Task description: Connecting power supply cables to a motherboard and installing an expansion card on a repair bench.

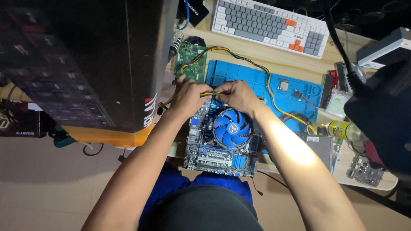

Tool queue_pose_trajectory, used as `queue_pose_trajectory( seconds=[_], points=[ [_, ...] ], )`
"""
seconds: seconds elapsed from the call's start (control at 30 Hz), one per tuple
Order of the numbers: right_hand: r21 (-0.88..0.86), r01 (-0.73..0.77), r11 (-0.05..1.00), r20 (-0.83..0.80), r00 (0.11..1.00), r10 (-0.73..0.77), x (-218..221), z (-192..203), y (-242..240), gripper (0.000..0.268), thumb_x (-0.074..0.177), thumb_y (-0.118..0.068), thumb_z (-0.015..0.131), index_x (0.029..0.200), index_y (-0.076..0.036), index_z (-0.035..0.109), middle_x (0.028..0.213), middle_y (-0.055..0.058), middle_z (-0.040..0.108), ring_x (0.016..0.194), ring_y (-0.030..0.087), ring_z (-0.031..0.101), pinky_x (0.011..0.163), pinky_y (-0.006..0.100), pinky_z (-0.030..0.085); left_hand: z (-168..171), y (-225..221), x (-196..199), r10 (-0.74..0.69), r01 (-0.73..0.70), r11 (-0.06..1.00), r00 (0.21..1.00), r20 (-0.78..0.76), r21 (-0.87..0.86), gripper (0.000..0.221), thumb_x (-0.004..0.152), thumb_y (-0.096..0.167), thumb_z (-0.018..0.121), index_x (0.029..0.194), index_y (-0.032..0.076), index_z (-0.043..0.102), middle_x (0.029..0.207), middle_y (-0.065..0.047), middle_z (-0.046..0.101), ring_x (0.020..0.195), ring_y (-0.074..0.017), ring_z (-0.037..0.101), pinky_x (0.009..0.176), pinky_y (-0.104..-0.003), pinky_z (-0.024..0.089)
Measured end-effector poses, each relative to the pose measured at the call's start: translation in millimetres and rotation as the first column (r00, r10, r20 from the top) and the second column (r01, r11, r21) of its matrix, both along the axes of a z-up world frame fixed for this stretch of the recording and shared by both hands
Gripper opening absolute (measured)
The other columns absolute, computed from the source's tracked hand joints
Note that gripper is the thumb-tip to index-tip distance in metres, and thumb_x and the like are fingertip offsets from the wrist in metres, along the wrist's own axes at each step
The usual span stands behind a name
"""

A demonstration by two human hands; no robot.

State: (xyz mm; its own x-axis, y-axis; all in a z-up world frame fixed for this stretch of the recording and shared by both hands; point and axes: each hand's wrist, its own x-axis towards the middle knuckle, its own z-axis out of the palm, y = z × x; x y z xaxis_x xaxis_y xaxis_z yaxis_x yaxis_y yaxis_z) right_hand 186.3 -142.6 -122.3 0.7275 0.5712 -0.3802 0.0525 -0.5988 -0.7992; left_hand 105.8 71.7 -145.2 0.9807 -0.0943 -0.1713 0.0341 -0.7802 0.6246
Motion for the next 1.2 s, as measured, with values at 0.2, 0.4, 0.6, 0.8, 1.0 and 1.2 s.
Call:
queue_pose_trajectory(
  seconds=[0.2,0.4,0.6,0.8,1.0,1.2],
  points=[
    [-0.052,-0.049,0.997,0.051,0.997,0.052,3,-7,2,0.022,0.09,-0.023,0.085,0.11,-0.017,0.088,0.097,0.012,0.085,0.098,0.033,0.08,0.086,0.045,0.063,-4,-8,2,0.074,-0.074,0.997,0.994,-0.076,0.003,0.017,0.102,0.034,0.08,0.119,0.033,0.084,0.103,-0.004,0.084,0.118,-0.0251,0.076,0.135,-0.049,0.017],
    [-0.071,-0.075,0.995,0.078,0.994,0.08,3,-6,4,0.022,0.09,-0.021,0.084,0.111,-0.016,0.088,0.101,0.014,0.085,0.101,0.038,0.08,0.088,0.048,0.063,-7,-14,5,0.136,-0.139,0.99,0.984,-0.113,-0.022,0.016,0.098,0.04,0.08,0.114,0.036,0.082,0.099,0.001,0.086,0.118,-0.0186,0.078,0.138,-0.042,0.019],
    [-0.086,-0.195,0.977,0.199,0.957,0.209,6,-11,4,0.022,0.09,-0.021,0.083,0.11,-0.01,0.084,0.105,0.02,0.082,0.103,0.048,0.077,0.085,0.057,0.063,-4,-14,-2,0.173,-0.184,0.977,0.98,-0.097,-0.111,0.019,0.097,0.034,0.083,0.116,0.032,0.084,0.104,0.002,0.087,0.12,-0.0183,0.078,0.135,-0.041,0.019],
    [-0.22,-0.211,0.952,0.199,0.946,0.256,3,-18,3,0.028,0.084,-0.028,0.08,0.11,-0.018,0.082,0.106,0.013,0.082,0.107,0.042,0.078,0.091,0.056,0.064,-9,-13,-16,0.199,-0.143,0.963,0.95,0.242,-0.229,0.024,0.083,0.017,0.092,0.102,0.029,0.085,0.093,0.005,0.086,0.098,-0.0232,0.082,0.11,-0.039,0.052],
    [-0.259,-0.202,0.945,0.165,0.954,0.249,1,4,10,0.028,0.087,-0.026,0.076,0.113,-0.015,0.08,0.102,0.015,0.084,0.105,0.045,0.079,0.089,0.059,0.063,-15,-12,-20,0.243,-0.138,0.941,0.911,0.334,-0.308,0.029,0.08,0.006,0.09,0.101,0.025,0.087,0.089,-0.002,0.085,0.09,-0.0293,0.08,0.095,-0.042,0.06],
    [-0.276,-0.185,0.943,0.152,0.961,0.233,4,-8,10,0.027,0.087,-0.029,0.079,0.11,-0.015,0.078,0.102,0.012,0.085,0.107,0.043,0.079,0.088,0.057,0.064,-6,-11,-17,0.214,-0.129,0.941,0.944,0.253,-0.313,0.026,0.086,0.007,0.087,0.107,0.022,0.087,0.093,-0.003,0.086,0.095,-0.0307,0.079,0.094,-0.044,0.062]
  ],
)
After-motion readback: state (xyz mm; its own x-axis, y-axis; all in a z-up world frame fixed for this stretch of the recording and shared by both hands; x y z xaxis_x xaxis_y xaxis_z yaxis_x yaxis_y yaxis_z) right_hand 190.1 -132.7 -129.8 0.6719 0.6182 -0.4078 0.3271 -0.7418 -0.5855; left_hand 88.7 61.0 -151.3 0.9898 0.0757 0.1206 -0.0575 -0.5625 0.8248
